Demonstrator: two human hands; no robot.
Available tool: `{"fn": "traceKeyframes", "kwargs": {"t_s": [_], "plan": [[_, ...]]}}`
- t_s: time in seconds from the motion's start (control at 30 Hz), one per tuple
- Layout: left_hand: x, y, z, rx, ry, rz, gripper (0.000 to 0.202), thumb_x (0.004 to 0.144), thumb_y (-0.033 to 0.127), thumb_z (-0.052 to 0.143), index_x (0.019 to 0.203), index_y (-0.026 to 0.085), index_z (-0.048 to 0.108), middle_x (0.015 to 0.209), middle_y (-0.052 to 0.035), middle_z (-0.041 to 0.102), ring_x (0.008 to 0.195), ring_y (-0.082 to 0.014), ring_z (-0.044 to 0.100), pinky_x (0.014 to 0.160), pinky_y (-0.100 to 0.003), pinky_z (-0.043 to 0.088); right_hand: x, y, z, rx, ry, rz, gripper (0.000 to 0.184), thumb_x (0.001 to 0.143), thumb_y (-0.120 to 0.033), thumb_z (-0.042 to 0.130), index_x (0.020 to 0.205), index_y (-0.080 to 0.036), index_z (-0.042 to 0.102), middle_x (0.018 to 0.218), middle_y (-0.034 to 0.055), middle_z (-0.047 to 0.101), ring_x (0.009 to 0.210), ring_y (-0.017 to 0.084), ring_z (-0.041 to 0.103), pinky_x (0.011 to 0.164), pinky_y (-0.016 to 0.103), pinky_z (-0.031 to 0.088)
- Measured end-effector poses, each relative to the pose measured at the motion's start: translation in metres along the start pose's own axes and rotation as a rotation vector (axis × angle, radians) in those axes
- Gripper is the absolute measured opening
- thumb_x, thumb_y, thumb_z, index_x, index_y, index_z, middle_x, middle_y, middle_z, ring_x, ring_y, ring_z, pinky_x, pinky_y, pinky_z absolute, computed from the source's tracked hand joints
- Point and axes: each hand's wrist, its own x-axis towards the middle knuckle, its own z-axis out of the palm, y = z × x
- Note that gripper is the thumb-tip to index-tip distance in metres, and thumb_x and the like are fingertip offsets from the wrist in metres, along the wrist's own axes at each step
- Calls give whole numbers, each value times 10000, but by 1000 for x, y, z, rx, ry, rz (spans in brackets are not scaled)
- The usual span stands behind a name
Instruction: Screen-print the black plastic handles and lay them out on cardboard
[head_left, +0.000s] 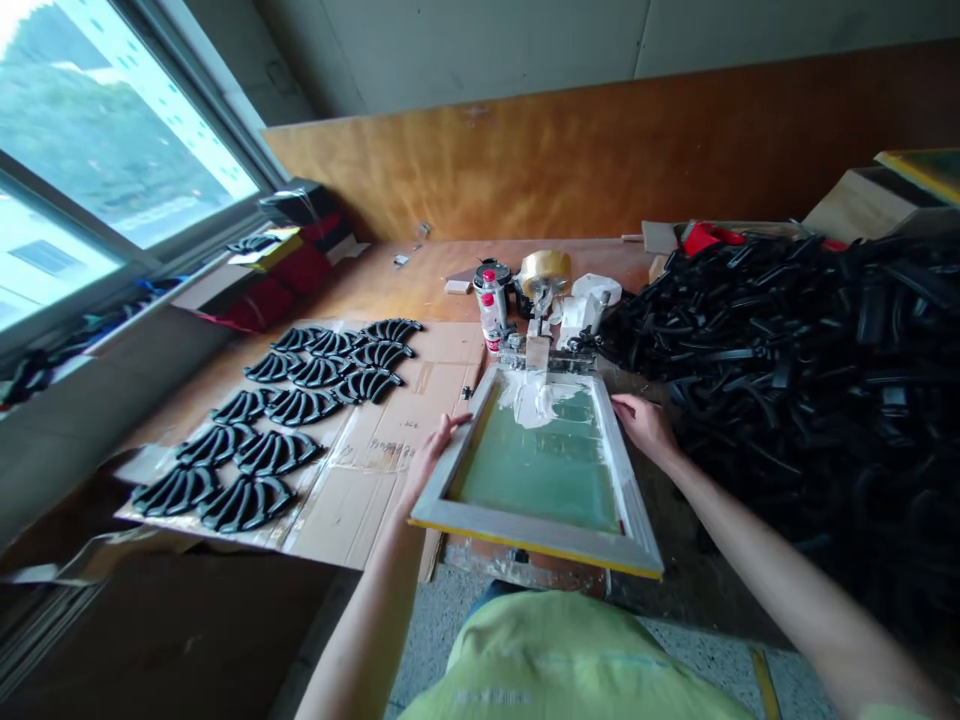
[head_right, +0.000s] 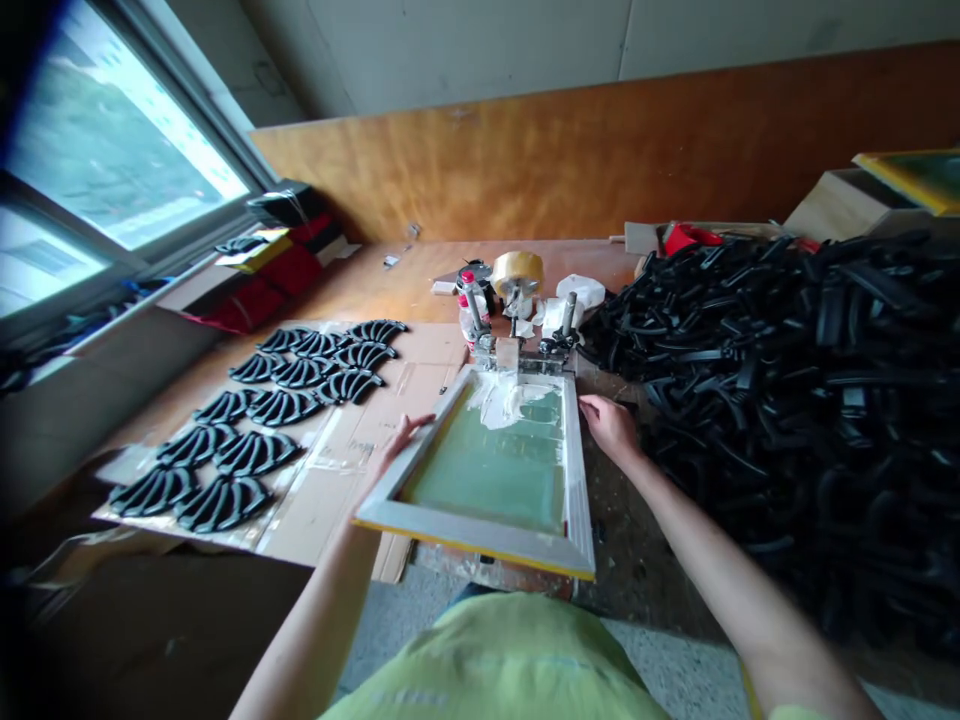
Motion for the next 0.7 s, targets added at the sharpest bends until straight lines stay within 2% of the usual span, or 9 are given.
{"fn": "traceKeyframes", "kwargs": {"t_s": [0.07,0.17,0.23,0.3,0.4,0.43,0.5,0.6,0.7], "plan": [[-5,-26,-5,39,-37,-93,672,748,593,647,1280,183,612,836,-39,708,640,-152,618,577,-249,482,25,-19,0,-28,55,-80,303,901,-244,509,1154,-171,659,1163,116,666,1029,241,639,915,383,514],[-1,-66,-4,53,-27,-110,850,718,512,699,1451,189,416,751,-7,676,623,-138,607,576,-234,476,62,-64,24,-115,52,-262,516,862,-233,590,1366,-181,493,1419,135,462,1285,280,451,1063,448,397],[7,-87,-3,69,-6,-87,873,729,511,679,1474,180,367,740,4,660,629,-130,599,585,-230,475,79,-89,45,-200,-24,-327,562,819,-194,646,1358,-179,488,1375,139,484,1259,288,450,1044,445,397],[14,-101,-5,83,-14,-67,844,741,514,664,1463,178,384,762,4,660,649,-129,598,601,-233,476,89,-102,63,-279,-142,-324,428,804,-162,661,1224,-167,580,1187,133,598,1128,274,521,950,397,442],[19,-109,-8,106,-16,-58,768,745,513,664,1413,194,462,810,-8,678,693,-143,616,637,-249,492,85,-103,77,-362,-297,-266,136,852,-167,604,979,-154,651,927,106,664,930,238,569,803,330,455],[20,-110,-9,113,-6,-59,740,744,514,666,1391,199,491,824,-12,684,706,-150,624,651,-257,498,79,-100,77,-375,-325,-271,100,873,-172,572,928,-153,653,889,99,666,887,228,572,769,318,449],[19,-111,-10,129,15,-60,700,740,517,672,1352,204,536,834,-18,691,721,-161,634,671,-271,509,63,-95,74,-380,-357,-343,136,891,-159,520,871,-151,654,868,92,664,851,215,570,738,305,433],[18,-112,-10,149,26,-58,673,745,518,669,1330,204,558,842,-24,694,728,-169,636,683,-284,516,37,-91,61,-342,-428,-534,176,850,-80,497,840,-150,658,846,82,655,864,207,561,742,292,412],[17,-111,-9,159,33,-53,655,747,520,667,1311,200,572,851,-30,697,727,-168,634,691,-289,520,28,-91,46,-260,-547,-655,188,812,-53,514,805,-168,662,814,59,648,838,189,557,730,276,397]]}}
